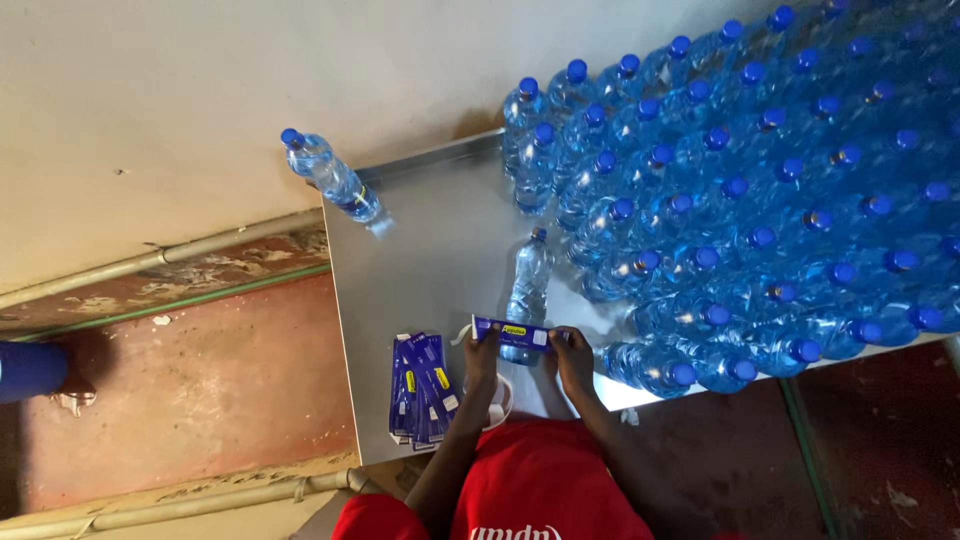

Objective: The person takes plastic water bottles from a large stack on a metal table and applies a blue and yellow label to each one. After labeling, the person places the bottle on the left side of the table. The person repeats this process for several bottles throughout the video.

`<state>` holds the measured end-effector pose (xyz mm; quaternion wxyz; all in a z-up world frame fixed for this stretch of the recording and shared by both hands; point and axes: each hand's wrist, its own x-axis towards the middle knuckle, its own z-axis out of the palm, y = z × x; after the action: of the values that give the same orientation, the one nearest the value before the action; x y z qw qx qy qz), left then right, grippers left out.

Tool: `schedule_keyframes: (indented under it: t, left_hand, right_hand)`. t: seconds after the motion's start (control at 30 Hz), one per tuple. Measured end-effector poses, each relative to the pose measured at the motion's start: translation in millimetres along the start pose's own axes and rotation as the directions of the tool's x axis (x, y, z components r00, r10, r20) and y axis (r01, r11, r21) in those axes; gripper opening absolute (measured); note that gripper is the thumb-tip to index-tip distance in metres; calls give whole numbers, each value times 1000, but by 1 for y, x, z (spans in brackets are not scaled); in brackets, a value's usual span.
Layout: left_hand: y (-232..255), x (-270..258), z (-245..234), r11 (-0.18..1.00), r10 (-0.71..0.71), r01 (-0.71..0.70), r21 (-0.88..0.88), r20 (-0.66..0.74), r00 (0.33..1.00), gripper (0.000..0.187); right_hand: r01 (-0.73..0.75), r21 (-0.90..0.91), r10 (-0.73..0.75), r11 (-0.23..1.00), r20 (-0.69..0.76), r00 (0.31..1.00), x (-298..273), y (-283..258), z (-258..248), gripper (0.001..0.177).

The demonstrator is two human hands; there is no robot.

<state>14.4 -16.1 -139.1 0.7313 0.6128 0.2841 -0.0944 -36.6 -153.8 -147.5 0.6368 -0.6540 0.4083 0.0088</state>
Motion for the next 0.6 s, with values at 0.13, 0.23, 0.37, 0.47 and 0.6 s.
schedule_keyframes:
  t: [0.13,0.23,0.37,0.47,0.6]
  left_hand:
    - [12,-13,2,998,28,-27,-62,22,999,32]
    - [14,-13,5,1000,26,-26,0,13,1000,31]
    - [16,-13,6,1000,19,-20,17,26,999,26]
    - [20,-11,9,1000,17,-17,-21,18,1000,28]
    - [13,0,8,997,18,-20,80,23,1000,26]
  right_hand:
    - [55,70,-54,996,-3,999,1,-5,6,26]
    - [57,98,-57,993,-8,998,2,-4,7,25]
    - [60,67,-60,996,3,998,0,-7,3,29]
    - [51,81,-50,995,-19,999,0,-6,3,25]
    - [68,68,-67,995,-17,998,9,-5,4,27]
